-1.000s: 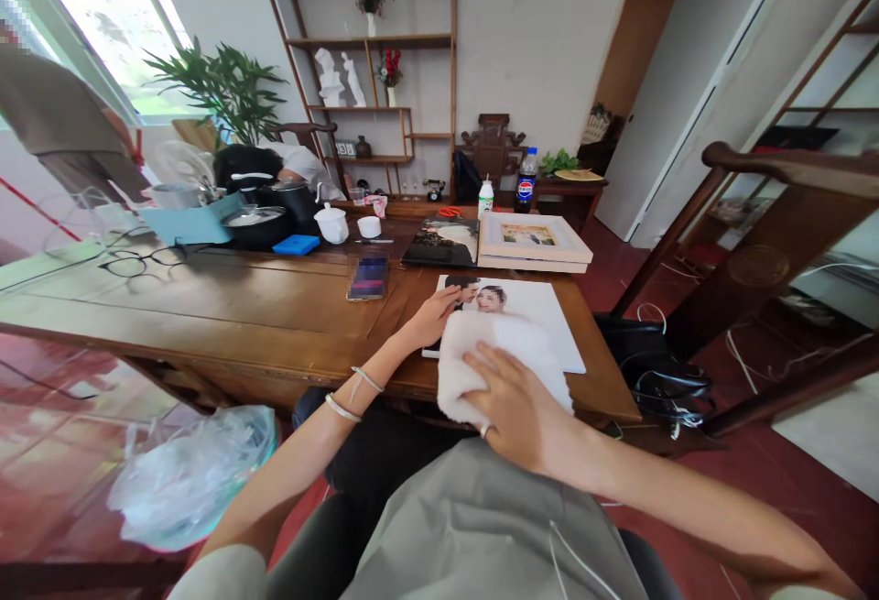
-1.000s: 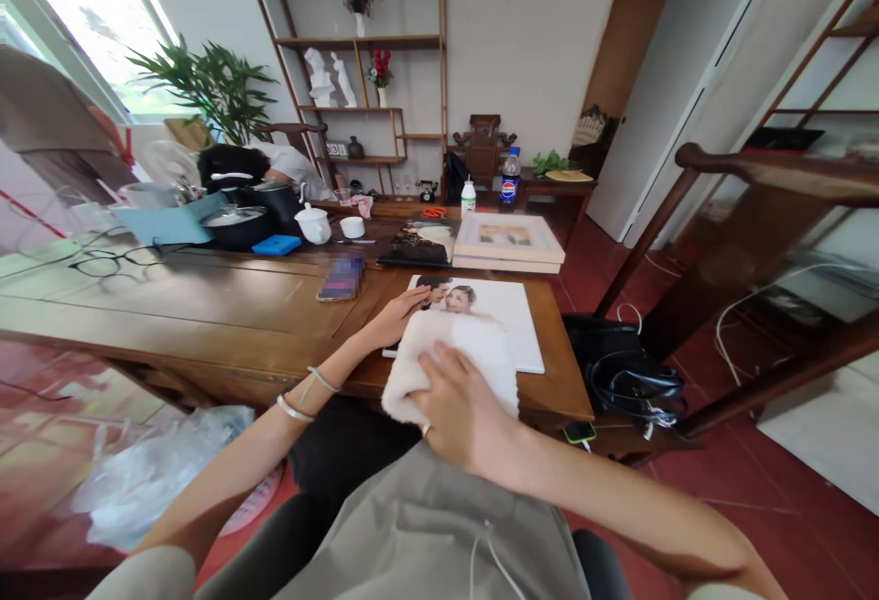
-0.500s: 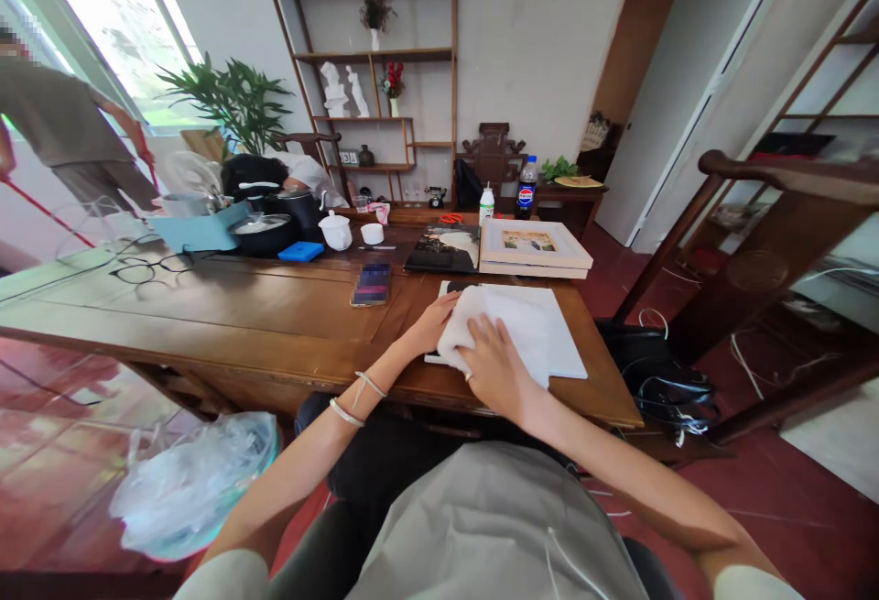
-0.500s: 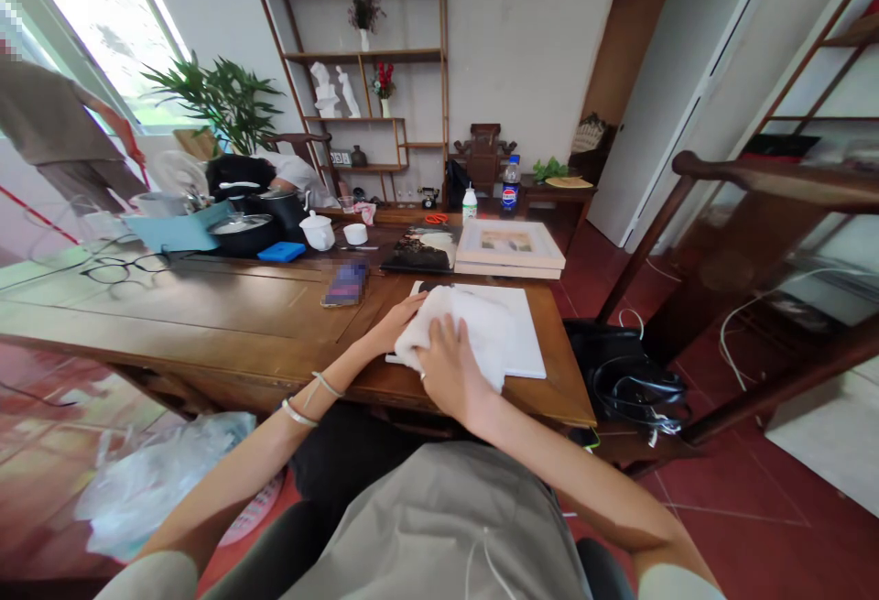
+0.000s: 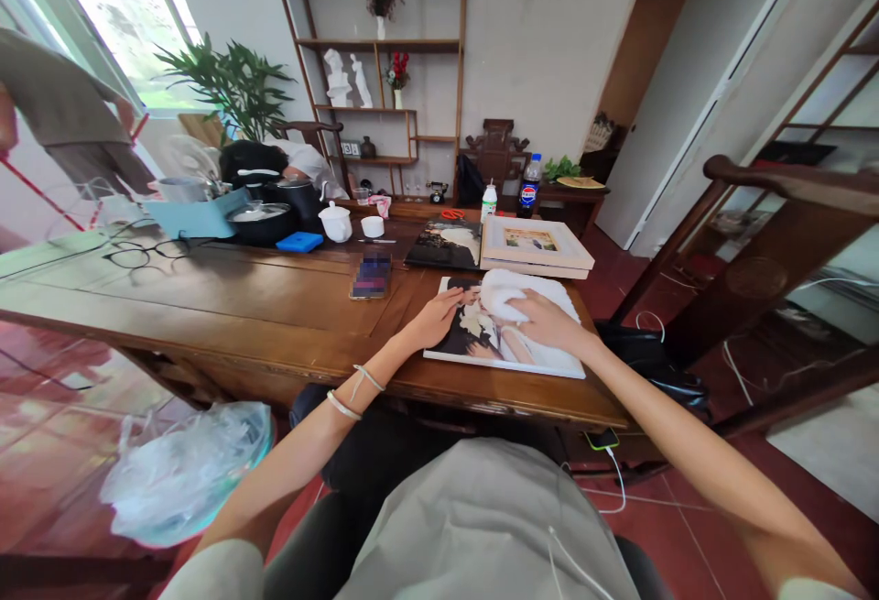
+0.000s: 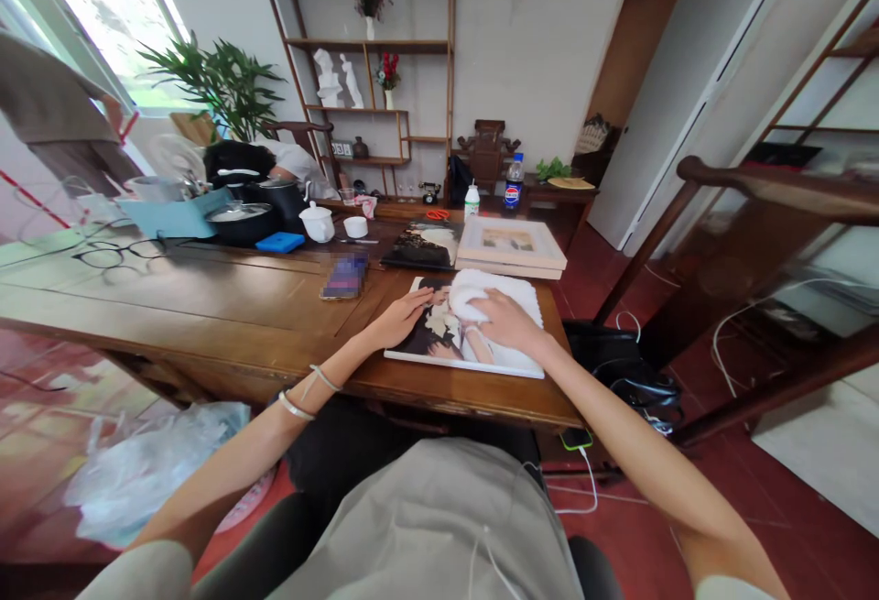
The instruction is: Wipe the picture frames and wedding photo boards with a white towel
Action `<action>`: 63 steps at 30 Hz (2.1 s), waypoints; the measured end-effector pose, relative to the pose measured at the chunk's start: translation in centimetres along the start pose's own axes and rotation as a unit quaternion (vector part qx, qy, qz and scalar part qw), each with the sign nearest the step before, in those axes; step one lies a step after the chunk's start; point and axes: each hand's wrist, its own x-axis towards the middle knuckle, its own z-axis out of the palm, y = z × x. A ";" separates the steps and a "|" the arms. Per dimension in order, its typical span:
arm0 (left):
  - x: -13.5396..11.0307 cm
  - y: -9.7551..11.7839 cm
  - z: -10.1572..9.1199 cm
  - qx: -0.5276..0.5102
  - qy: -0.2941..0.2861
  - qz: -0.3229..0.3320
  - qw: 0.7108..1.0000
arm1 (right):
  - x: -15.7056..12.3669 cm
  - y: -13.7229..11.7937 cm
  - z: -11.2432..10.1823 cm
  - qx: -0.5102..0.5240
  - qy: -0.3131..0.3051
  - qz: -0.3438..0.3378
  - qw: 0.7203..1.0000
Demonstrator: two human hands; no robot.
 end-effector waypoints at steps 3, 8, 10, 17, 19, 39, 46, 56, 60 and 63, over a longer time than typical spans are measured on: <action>0.0 0.0 0.0 -0.006 0.008 0.004 1.000 | 3.5 0.2 -0.1 0.050 -0.001 0.003 0.999; 0.0 0.5 -0.4 -0.009 0.011 0.022 1.000 | 8.8 -2.0 0.6 0.141 -0.016 0.000 0.990; 0.0 0.7 -0.5 -0.005 0.011 0.022 1.000 | 9.7 -2.5 0.7 0.144 0.003 -0.008 0.989; 0.0 0.4 -0.4 -0.005 0.004 0.015 1.000 | 5.1 1.3 -0.2 0.105 -0.028 -0.005 0.994; 0.0 0.2 -0.2 -0.003 0.003 0.002 1.000 | 2.3 3.0 -0.2 0.072 -0.015 0.015 0.997; 0.0 0.0 -0.2 0.002 -0.009 -0.017 1.000 | -6.2 1.6 -0.7 0.052 0.009 0.019 0.998; -0.1 0.2 -0.3 0.000 -0.004 -0.016 1.000 | -0.9 6.6 0.6 0.039 0.060 0.080 0.994; -0.1 0.3 -0.2 -0.005 -0.005 -0.019 1.000 | -8.5 -2.9 -0.2 0.023 0.031 -0.031 0.999; 0.0 0.4 -0.3 -0.004 -0.011 -0.023 1.000 | -10.4 -5.5 -0.6 0.048 0.011 -0.079 0.996; 0.0 0.4 -0.4 -0.001 -0.013 -0.021 1.000 | -8.6 -3.6 -0.3 0.055 0.024 -0.101 0.993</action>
